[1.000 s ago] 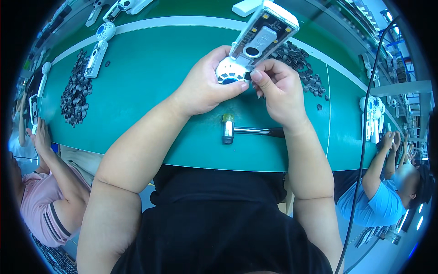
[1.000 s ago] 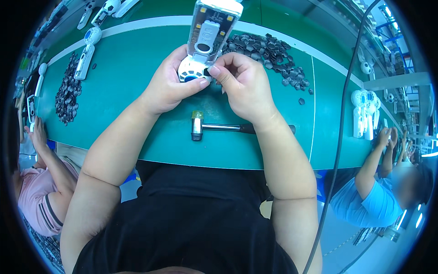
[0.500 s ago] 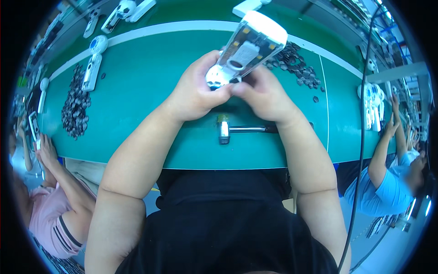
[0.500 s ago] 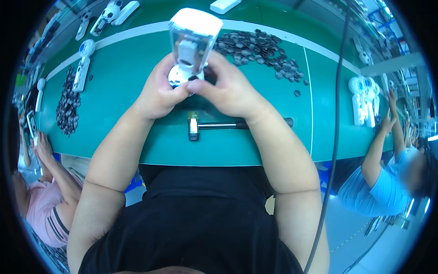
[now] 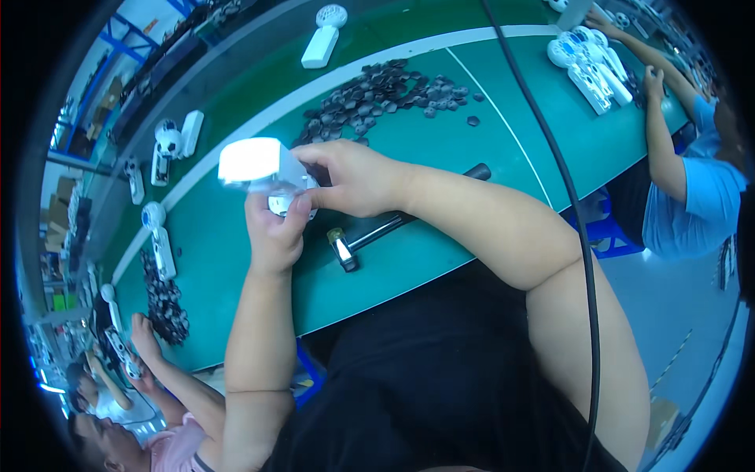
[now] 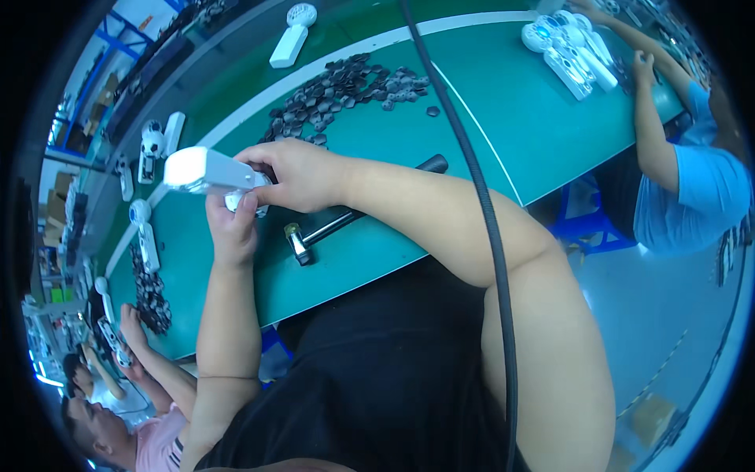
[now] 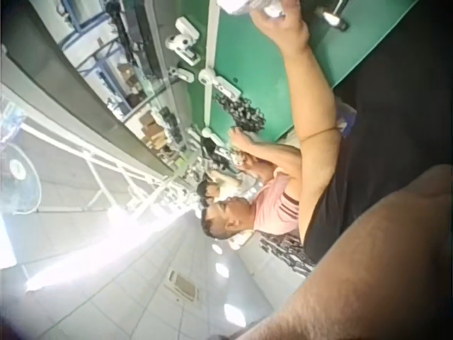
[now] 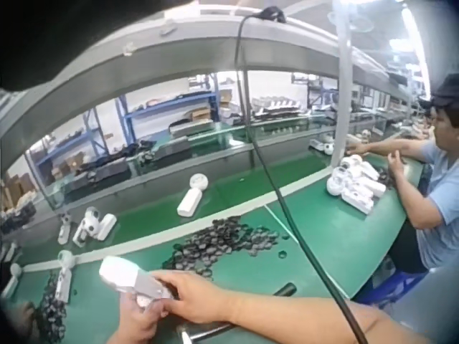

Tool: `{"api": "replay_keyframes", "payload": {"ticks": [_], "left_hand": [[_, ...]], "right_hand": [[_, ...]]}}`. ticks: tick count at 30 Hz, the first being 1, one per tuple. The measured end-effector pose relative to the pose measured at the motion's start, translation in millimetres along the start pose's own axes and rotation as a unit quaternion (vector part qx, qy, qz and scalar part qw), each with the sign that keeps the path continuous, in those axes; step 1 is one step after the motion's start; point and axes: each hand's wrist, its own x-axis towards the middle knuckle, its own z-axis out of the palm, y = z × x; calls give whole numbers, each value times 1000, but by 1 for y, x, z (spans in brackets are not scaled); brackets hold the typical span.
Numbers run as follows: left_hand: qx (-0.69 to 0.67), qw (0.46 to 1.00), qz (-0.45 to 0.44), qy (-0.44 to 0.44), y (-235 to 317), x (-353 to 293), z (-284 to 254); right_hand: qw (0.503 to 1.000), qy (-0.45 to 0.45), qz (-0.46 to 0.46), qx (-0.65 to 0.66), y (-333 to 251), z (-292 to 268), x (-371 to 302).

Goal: Manual assembly of small plastic components into an electronic device housing on a production line.

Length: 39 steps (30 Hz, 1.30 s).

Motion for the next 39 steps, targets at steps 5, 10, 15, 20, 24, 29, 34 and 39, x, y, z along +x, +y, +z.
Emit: {"api": "replay_keyframes", "payload": {"ticks": [5, 10, 15, 20, 24, 29, 34, 39], "left_hand": [[-102, 993, -50, -24, -10, 2, 7], [-264, 954, -143, -15, 4, 4, 1], [-282, 953, -108, -16, 9, 9, 7], [-118, 990, -76, -31, 13, 5, 5], [0, 997, -75, -12, 20, 3, 13], [26, 998, -51, 12, 16, 4, 11], [80, 996, -29, 36, 17, 2, 10], [141, 989, -36, 26, 19, 3, 9]], "right_hand": [[973, 41, 104, -203, -8, -29, -19], [810, 185, 258, -493, 12, -128, -104], [831, 175, 327, -415, 7, -134, -112], [873, 187, 216, -396, 0, -114, -109], [886, 230, -69, -395, -22, -67, -88], [872, 196, -305, -329, -46, -26, -42], [767, 196, -465, -395, -41, -10, -17], [810, 209, -395, -380, -11, -18, -7]]}}
